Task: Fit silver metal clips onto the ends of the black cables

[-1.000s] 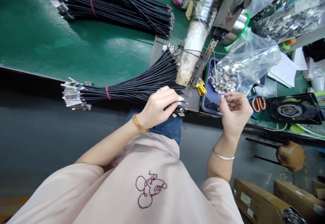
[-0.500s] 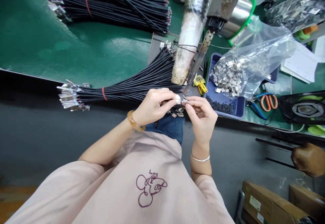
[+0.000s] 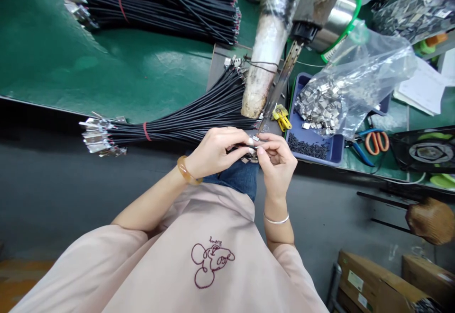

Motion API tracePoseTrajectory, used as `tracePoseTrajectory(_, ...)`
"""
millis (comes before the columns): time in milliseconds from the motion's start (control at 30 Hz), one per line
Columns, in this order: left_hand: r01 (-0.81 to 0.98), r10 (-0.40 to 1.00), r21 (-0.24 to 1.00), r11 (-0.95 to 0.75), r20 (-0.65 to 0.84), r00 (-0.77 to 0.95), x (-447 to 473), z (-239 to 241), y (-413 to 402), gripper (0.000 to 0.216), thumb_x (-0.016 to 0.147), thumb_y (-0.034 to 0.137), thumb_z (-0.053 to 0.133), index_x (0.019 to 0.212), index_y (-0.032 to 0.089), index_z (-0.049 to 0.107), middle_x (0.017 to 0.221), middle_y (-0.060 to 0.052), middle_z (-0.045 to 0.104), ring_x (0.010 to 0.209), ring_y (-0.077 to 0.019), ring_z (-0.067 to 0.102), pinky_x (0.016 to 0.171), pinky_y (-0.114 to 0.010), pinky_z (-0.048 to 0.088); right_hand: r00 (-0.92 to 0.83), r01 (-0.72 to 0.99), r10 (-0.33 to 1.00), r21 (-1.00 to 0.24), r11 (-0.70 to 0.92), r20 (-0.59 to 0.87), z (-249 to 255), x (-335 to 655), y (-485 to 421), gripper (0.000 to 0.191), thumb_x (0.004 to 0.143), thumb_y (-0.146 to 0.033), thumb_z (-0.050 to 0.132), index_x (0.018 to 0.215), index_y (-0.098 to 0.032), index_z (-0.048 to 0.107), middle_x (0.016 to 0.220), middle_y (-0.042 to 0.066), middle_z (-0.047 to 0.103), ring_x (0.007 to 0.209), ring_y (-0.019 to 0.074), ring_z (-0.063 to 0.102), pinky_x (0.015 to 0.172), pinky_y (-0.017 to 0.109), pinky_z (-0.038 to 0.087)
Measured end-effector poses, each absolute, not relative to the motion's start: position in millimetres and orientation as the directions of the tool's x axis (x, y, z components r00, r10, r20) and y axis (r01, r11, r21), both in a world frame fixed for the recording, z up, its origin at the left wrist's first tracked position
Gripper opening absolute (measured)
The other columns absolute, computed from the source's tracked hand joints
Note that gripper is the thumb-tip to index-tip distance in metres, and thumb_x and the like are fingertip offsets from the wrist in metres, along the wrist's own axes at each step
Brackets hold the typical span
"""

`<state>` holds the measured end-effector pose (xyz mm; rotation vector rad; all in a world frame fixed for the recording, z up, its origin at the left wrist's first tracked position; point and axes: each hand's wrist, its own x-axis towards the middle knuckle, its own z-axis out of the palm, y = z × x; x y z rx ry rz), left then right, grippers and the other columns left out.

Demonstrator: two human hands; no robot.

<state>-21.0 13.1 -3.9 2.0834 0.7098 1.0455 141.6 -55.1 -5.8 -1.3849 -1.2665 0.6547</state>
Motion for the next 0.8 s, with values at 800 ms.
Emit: tracePoseTrajectory(800, 0.008, 0.874, 0.984, -0.176, 0.153, 0.462, -10.9, 12.0, 16.7, 0.011, 0.080, 0.012, 0.065, 0.075, 0.009, 0.074, 0.063, 0.000, 0.064, 0.051, -0.0049, 0.048, 0.045, -0.014, 0.035, 0.293, 0.527, 0.785, -0.777, 0.344, 0.546, -2.4, 148.7, -56.1, 0.012, 0.091, -0.014, 0.066, 0.098, -0.024, 0.065, 0.103, 0.003, 0.076, 0.090, 0.0178, 0.077, 0.075, 0.034, 0.065)
